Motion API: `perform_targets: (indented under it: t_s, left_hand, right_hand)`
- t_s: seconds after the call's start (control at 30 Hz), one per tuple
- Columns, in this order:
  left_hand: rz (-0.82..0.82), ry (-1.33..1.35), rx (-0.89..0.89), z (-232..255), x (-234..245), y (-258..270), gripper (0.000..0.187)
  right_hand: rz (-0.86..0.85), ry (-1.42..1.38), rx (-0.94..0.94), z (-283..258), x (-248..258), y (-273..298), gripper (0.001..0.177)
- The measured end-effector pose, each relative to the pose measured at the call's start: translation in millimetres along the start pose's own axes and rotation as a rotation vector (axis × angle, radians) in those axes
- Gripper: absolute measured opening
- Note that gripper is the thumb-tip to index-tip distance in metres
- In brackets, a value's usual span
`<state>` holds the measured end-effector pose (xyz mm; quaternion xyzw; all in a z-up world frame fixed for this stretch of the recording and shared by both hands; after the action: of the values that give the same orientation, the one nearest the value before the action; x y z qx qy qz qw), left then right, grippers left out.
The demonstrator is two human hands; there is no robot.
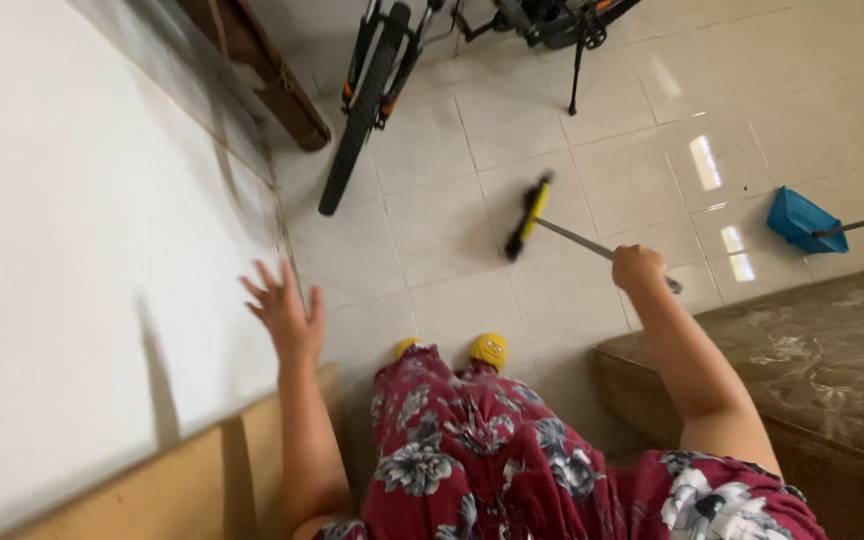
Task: Sweeping the floor with a broom.
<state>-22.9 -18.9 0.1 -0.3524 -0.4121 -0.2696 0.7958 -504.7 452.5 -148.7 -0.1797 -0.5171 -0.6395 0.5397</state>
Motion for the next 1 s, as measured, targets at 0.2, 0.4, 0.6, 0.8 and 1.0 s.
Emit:
perform_targets:
  t_s: [0.2, 0.4, 0.6, 0.8, 1.0]
  left_hand:
    - [0.137, -0.076, 0.236, 1, 44, 48, 0.082]
    - [0.18, -0.045, 0.335, 33, 27, 130, 0.079]
    - [0.163, -0.071, 0.464, 61, 29, 168, 0.077]
    - [0.194, -0.085, 0.381, 87, 39, 155, 0.074]
    - [0.13, -0.058, 0.332, 75, 21, 120, 0.074]
  right_hand:
    - [-0.153, -0.086, 0.262, 0, 25, 9, 0.033]
    - [-0.05, -0.057, 0.803, -139, -38, 35, 0.029]
    - [-0.054, 0.15, 0.815, -296, -123, 156, 0.04]
    - [-0.001, 0.183, 0.704, -268, -161, 92, 0.026]
    - [-0.026, 0.195, 0.34, -64, -110, -79, 0.031]
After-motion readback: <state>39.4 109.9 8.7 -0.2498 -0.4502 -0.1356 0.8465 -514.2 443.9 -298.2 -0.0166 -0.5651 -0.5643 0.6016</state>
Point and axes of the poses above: each hand's wrist, its own y-axis away from the middle knuckle, its own x-axis out of the back of the hand, z = x × y, the point moved 10 cm from there along -y, towards the middle knuckle, and after that the axes turned 13 degrees about -x, right-handed, at the moved point
